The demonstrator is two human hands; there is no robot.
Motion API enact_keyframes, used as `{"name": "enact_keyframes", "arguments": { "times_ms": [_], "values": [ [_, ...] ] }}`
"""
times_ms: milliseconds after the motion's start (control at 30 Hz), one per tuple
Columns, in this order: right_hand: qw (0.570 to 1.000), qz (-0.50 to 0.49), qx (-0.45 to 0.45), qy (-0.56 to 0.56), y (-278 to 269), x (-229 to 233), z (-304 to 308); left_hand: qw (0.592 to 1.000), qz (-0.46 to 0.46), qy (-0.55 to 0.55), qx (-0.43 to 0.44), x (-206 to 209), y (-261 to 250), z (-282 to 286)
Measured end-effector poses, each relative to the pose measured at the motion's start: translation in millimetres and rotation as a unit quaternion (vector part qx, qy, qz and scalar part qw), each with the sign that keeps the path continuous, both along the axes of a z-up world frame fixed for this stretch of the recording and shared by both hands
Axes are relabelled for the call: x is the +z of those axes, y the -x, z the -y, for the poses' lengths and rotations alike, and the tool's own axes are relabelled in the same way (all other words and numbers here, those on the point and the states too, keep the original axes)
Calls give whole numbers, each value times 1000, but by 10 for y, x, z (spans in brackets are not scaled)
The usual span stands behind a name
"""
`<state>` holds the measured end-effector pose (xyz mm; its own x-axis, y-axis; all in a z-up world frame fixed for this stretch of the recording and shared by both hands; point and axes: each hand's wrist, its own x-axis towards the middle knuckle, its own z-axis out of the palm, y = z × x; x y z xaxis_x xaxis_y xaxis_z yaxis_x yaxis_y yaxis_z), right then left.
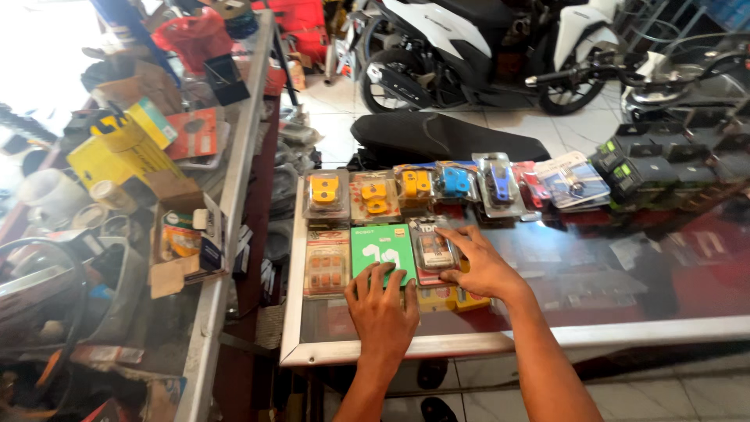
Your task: The person picks up packaged motorcycle parts from shelves and a secondary counter and arranges them on a main glass display counter, handling items like roller sets, a small blue component, and a green electronic device box one by one.
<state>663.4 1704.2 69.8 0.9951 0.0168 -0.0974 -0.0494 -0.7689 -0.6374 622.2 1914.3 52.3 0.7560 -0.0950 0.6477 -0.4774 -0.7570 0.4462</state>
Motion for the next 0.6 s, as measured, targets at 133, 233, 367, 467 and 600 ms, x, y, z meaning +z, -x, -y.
{"name": "enact_keyframes", "arguments": {
  "times_ms": [133,233,367,467,600],
  "values": [
    [998,61,-6,16,78,-53,-60,1000,1,2,-15,62,15,-10],
    [997,80,-13,1,150,-69,-46,999,2,7,-35,72,28,9],
    [982,160,-53,-82,483,-57,22,997,7,23,-80,72,80,159],
    [977,183,-93,-58,816,-19,82,991,1,19,-130,68,141,438],
    [965,245,-94,-24,1313,82,343,981,-15,2,-191,53,280,980]
  ]
}}
